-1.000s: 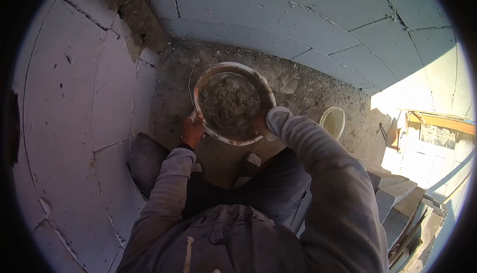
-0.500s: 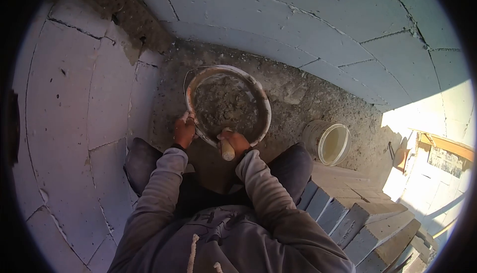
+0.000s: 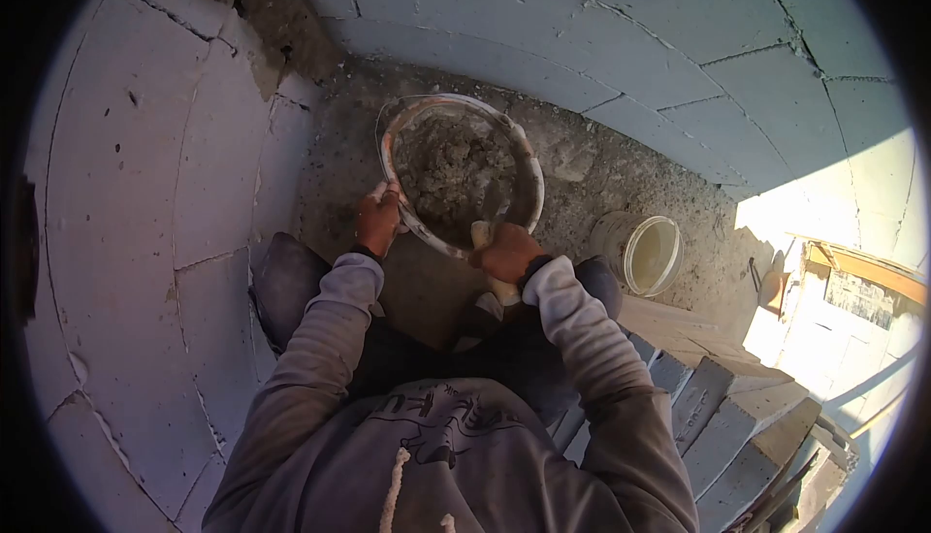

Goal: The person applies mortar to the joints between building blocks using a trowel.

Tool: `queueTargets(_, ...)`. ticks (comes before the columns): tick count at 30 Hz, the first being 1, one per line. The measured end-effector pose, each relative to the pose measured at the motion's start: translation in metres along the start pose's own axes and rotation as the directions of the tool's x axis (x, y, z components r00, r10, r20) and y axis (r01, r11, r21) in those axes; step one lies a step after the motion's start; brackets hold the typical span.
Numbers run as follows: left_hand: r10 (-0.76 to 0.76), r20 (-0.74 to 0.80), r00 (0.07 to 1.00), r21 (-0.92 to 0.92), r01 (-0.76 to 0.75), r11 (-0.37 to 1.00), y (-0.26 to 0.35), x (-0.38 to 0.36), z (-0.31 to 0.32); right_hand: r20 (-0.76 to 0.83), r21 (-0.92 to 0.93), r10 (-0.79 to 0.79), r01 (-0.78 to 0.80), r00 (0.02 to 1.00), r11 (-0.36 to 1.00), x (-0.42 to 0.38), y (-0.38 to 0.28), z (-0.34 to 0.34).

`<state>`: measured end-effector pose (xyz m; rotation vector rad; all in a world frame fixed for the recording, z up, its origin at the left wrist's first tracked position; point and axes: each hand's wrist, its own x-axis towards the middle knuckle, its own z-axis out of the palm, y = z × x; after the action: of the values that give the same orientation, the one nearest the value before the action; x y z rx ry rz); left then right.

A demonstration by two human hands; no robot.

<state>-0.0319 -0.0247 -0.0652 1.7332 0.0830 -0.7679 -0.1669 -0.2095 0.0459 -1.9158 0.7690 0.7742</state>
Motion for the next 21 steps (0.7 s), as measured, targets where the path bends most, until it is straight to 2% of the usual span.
queueTargets(1, 0.002, 0.003, 1.000, -0.008, -0.002, 1.000, 0.003, 0.000, -0.002, -0.017, -0.180, -0.036, 0.032, 0.999, 0.983, -0.004, -0.009, -0.007)
queueTargets(2, -0.061, 0.025, 0.998, -0.074, 0.063, 0.995, 0.004, 0.000, -0.005, -0.033, -0.317, -0.071, 0.057, 0.997, 0.947, -0.010, -0.017, -0.012)
queueTargets(3, -0.125, 0.054, 0.991, -0.134, 0.131, 0.982, 0.004, -0.002, -0.008, -0.033, -0.317, -0.064, 0.050, 0.997, 0.947, -0.016, -0.022, -0.013)
queueTargets(5, -0.150, 0.082, 0.985, -0.165, 0.162, 0.973, -0.001, -0.002, -0.014, -0.080, -0.628, -0.097, 0.025, 0.992, 0.777, -0.028, -0.034, -0.015)
queueTargets(6, -0.164, 0.103, 0.981, -0.200, 0.182, 0.963, 0.000, 0.001, -0.016, -0.039, -0.705, -0.091, 0.038, 0.995, 0.708, -0.035, -0.044, -0.020)
queueTargets(12, -0.201, 0.090, 0.975, -0.189, 0.215, 0.958, 0.004, -0.003, -0.025, 0.005, -0.799, -0.097, 0.062, 0.995, 0.598, -0.037, -0.082, -0.006)
queueTargets(14, -0.202, 0.099, 0.974, -0.176, 0.217, 0.960, 0.003, -0.001, -0.027, 0.043, -0.792, -0.088, 0.088, 0.995, 0.604, 0.004, -0.075, 0.015)
queueTargets(16, -0.201, 0.115, 0.973, -0.163, 0.218, 0.962, 0.000, -0.002, -0.024, 0.093, -0.849, -0.121, 0.142, 0.988, 0.508, 0.047, -0.066, 0.046)
queueTargets(17, -0.198, 0.126, 0.972, -0.147, 0.216, 0.965, -0.002, 0.001, -0.025, 0.083, -0.851, -0.129, 0.138, 0.988, 0.508, 0.052, -0.065, 0.041)
queueTargets(19, -0.196, 0.132, 0.972, -0.124, 0.212, 0.969, -0.001, 0.003, -0.028, 0.280, -0.880, 0.066, 0.228, 0.958, 0.417, 0.047, -0.074, 0.032)
queueTargets(20, -0.189, 0.098, 0.977, -0.146, 0.202, 0.969, 0.000, 0.003, -0.023, 0.288, -0.906, 0.085, 0.243, 0.954, 0.346, 0.029, -0.074, 0.015)
queueTargets(21, -0.189, 0.069, 0.979, -0.166, 0.199, 0.966, -0.001, 0.002, -0.021, 0.275, -0.897, 0.101, 0.217, 0.956, 0.385, 0.015, -0.072, -0.005)
